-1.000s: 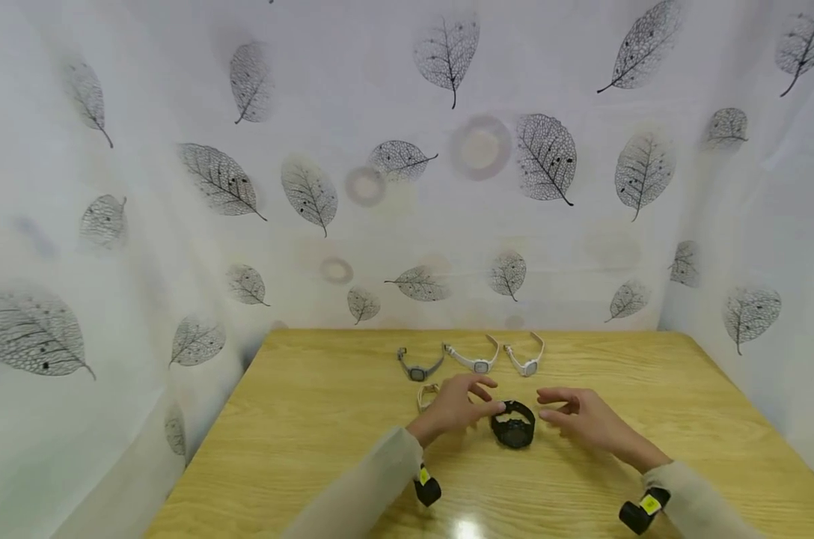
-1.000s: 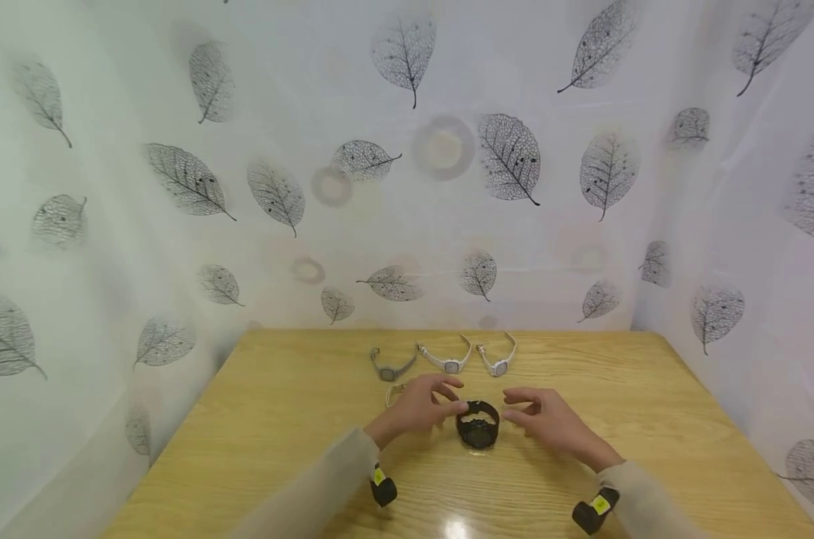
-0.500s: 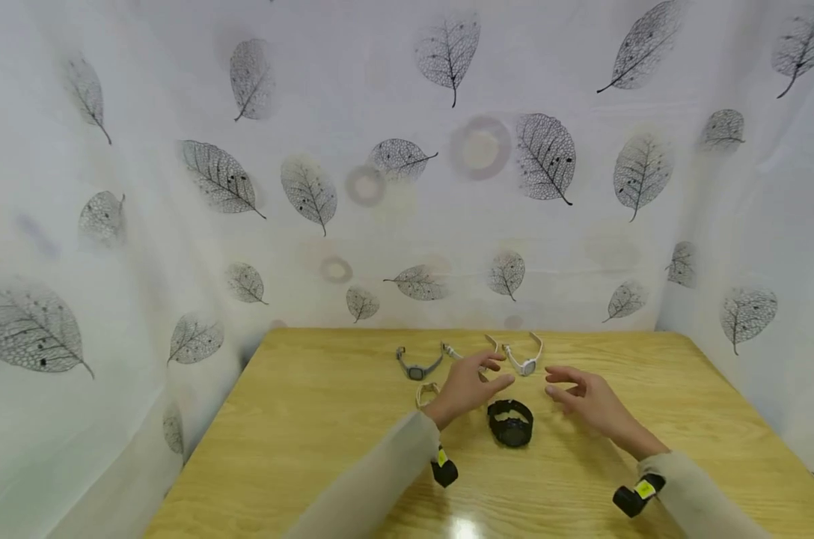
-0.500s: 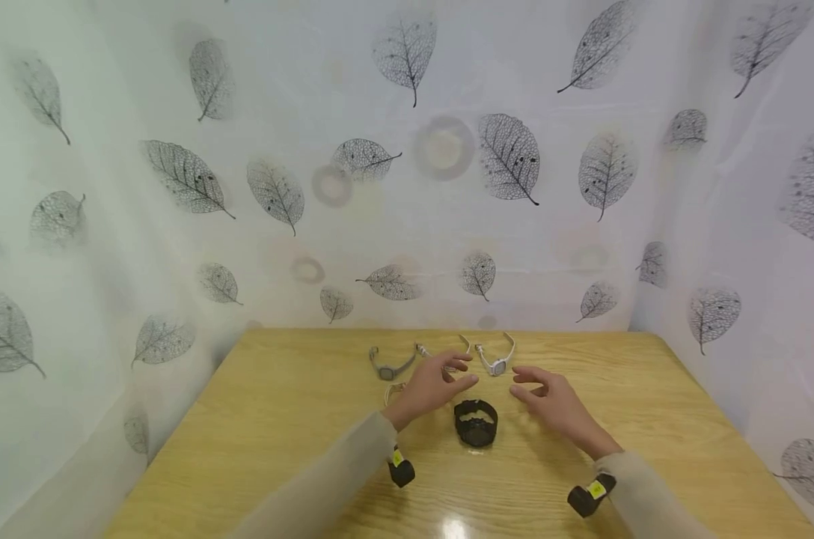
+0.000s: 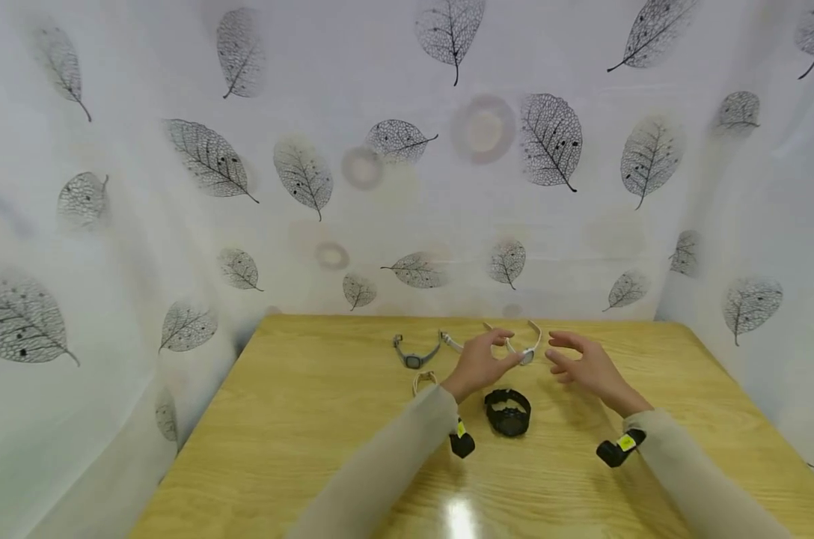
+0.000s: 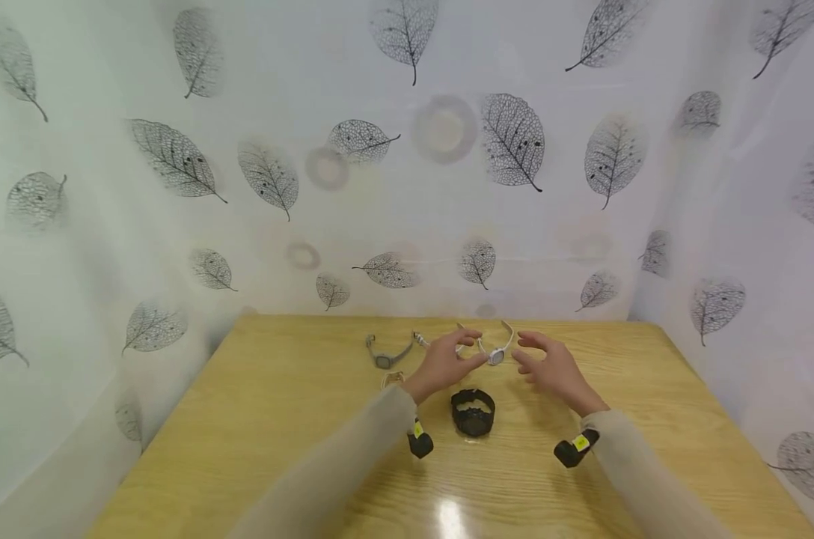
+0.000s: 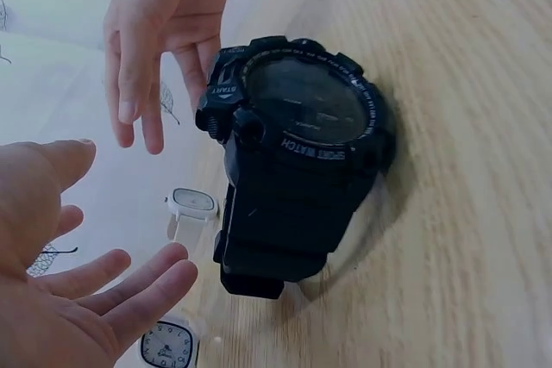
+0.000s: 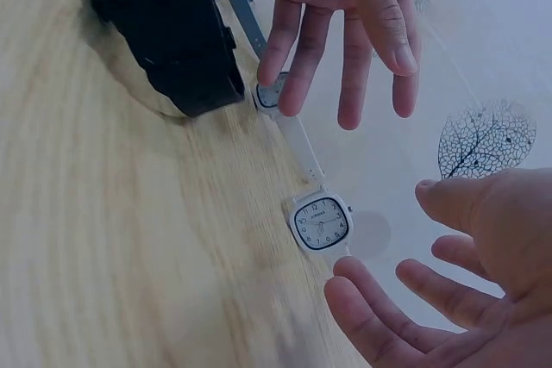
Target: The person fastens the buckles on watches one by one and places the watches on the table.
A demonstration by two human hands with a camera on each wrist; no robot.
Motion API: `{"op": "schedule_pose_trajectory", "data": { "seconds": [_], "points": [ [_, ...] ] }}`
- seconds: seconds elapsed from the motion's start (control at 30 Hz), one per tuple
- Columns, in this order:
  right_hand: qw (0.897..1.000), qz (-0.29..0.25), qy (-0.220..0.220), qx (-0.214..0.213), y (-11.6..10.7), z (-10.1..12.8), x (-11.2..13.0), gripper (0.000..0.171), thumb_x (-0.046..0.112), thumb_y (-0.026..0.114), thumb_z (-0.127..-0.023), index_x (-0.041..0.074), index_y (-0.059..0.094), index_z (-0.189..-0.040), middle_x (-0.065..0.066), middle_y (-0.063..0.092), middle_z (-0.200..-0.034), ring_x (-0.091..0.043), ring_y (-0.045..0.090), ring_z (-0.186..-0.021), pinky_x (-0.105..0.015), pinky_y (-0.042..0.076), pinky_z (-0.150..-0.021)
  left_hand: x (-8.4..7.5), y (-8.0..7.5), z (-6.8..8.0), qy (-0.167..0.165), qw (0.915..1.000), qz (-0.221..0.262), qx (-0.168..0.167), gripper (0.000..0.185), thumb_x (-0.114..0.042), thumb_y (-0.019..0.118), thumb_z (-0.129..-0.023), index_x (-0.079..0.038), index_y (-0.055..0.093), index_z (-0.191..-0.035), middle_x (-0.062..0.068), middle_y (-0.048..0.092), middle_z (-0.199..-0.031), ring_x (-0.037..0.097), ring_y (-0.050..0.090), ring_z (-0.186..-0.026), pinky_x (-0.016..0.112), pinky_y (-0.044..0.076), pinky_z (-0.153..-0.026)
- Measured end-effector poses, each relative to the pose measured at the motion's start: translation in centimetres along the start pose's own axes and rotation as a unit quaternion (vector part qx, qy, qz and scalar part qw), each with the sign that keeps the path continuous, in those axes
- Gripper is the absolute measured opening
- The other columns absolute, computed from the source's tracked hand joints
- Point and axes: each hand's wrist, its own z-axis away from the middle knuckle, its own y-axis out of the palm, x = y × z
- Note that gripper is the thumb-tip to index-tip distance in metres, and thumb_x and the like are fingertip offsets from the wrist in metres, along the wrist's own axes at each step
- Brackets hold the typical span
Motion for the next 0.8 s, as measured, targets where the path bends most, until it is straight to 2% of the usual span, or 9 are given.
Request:
{"op": "schedule_pose_trajectory", "data": {
  "seconds": [0.07, 0.13, 0.23, 0.4, 0.57, 0.7, 0.8],
  "points": [
    [1.000, 0.008, 0.004, 0.001, -0.1, -0.7, 0.1, 0.067, 0.026, 0.060, -0.106, -0.008, 0.031, -0.156, -0.038, 0.041, -0.150, -0.043, 0.072, -0.100, -0.043, 0.063, -0.073, 0.0, 0.2, -0.4, -0.012, 0.9999, 0.002, 0.000, 0.046, -0.038, 0.070, -0.100, -0.020, 0.061, -0.141, 0.014, 0.063, -0.139, 0.029, 0.062, -0.124, 0.044, 0.054, -0.098],
    [1.000, 0.014, 0.013, 0.000, -0.2, -1.4, 0.0, 0.066, 0.026, 0.060, -0.107, -0.007, 0.031, -0.156, -0.037, 0.040, -0.150, -0.043, 0.072, -0.099, -0.043, 0.063, -0.072, 0.1, 0.4, -0.8, -0.024, 0.9997, 0.009, -0.002, 0.047, -0.037, 0.070, -0.100, -0.020, 0.061, -0.142, 0.014, 0.063, -0.139, 0.029, 0.060, -0.127, 0.045, 0.053, -0.100],
    [0.999, 0.017, 0.027, 0.002, -0.3, -2.4, -0.1, 0.065, 0.023, 0.059, -0.107, -0.007, 0.030, -0.157, -0.037, 0.038, -0.152, -0.042, 0.072, -0.098, -0.043, 0.063, -0.070, 0.1, 0.6, -1.4, -0.039, 0.9990, 0.022, -0.007, 0.047, -0.036, 0.071, -0.099, -0.019, 0.061, -0.141, 0.015, 0.062, -0.138, 0.031, 0.060, -0.126, 0.041, 0.056, -0.093],
    [0.999, 0.001, 0.045, 0.011, -0.5, -3.9, -0.4, 0.067, 0.020, 0.059, -0.107, -0.008, 0.026, -0.158, -0.037, 0.034, -0.155, -0.042, 0.072, -0.096, -0.044, 0.063, -0.072, 0.2, 0.9, -2.1, -0.061, 0.9973, 0.040, -0.006, 0.046, -0.033, 0.071, -0.100, -0.017, 0.060, -0.141, 0.016, 0.061, -0.140, 0.032, 0.061, -0.123, 0.031, 0.059, -0.072],
    [0.998, 0.001, 0.058, 0.013, -0.8, -5.1, -1.0, 0.067, 0.022, 0.058, -0.107, -0.009, 0.025, -0.157, -0.039, 0.032, -0.154, -0.041, 0.073, -0.093, -0.043, 0.063, -0.073, 0.3, 1.3, -2.6, -0.077, 0.9958, 0.049, -0.005, 0.045, -0.030, 0.070, -0.100, -0.016, 0.059, -0.141, 0.016, 0.060, -0.140, 0.031, 0.059, -0.126, 0.030, 0.058, -0.073],
    [0.997, -0.007, 0.075, 0.015, -0.9, -5.6, -1.4, 0.066, 0.021, 0.056, -0.108, -0.009, 0.025, -0.157, -0.039, 0.032, -0.154, -0.038, 0.074, -0.092, -0.043, 0.063, -0.074, 0.3, 1.6, -2.7, -0.095, 0.9918, 0.085, -0.010, 0.046, -0.025, 0.071, -0.100, -0.011, 0.059, -0.142, 0.021, 0.059, -0.140, 0.031, 0.071, -0.102, 0.031, 0.060, -0.066],
    [0.996, -0.022, 0.087, 0.018, -0.8, -5.8, -1.8, 0.065, 0.019, 0.056, -0.108, -0.010, 0.024, -0.157, -0.040, 0.031, -0.154, -0.038, 0.074, -0.092, -0.044, 0.063, -0.075, 0.4, 1.7, -2.8, -0.102, 0.9890, 0.107, -0.011, 0.047, -0.021, 0.071, -0.100, -0.008, 0.058, -0.143, 0.023, 0.057, -0.140, 0.029, 0.074, -0.081, 0.030, 0.059, -0.061]
  ]
}}
